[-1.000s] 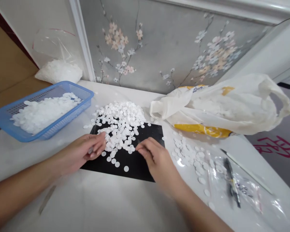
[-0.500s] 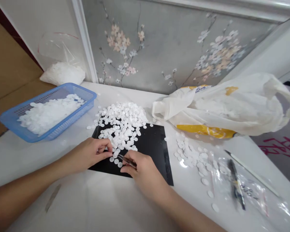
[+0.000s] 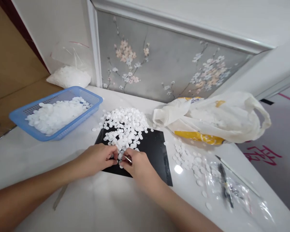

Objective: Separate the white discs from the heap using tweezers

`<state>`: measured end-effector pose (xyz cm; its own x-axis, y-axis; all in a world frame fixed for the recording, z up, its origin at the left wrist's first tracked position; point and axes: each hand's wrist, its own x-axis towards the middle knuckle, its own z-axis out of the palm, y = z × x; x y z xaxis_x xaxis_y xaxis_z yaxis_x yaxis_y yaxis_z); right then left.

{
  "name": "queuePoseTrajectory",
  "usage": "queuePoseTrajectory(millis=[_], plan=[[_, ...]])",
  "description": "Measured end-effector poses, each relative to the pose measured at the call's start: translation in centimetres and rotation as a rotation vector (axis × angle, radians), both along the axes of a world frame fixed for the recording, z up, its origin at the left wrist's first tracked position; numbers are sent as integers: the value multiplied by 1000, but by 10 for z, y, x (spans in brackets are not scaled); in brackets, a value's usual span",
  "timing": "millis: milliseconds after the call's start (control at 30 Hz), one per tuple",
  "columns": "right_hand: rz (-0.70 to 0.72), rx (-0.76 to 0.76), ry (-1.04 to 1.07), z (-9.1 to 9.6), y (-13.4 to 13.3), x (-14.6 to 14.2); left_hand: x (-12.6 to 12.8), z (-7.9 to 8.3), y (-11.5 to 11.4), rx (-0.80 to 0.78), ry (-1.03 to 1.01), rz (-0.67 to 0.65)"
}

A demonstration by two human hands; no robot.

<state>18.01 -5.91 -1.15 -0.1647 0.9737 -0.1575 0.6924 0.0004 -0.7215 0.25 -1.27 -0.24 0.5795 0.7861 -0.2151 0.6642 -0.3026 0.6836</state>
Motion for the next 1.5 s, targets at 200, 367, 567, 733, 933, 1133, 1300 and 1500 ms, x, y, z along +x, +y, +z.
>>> queuePoseTrajectory(millis=[200,367,567,733,933,1133,1300,1500], plan=[[82,16,-13,2,3,-5,-6,12,11,-394,-387,156],[97,180,-11,-8,-7,-5,-8,16,20,-679,-547,265],[-28,197,127,3,-9,-7,0,6,13,-813,-637,315],[47,307,255,30,10,-16,9,4,4,-940,-691,357],[20,417,87,13,18,-4,1,10,18,-894,-813,495],[146,348,-25,-15,4,3,-3,4,19,-730,-694,412],[-6,161,-33,-9,-5,13,2,-3,11,-238,-345,177],[-59,210,-24,-10,-6,31,10,2,-2,162,5,-35]])
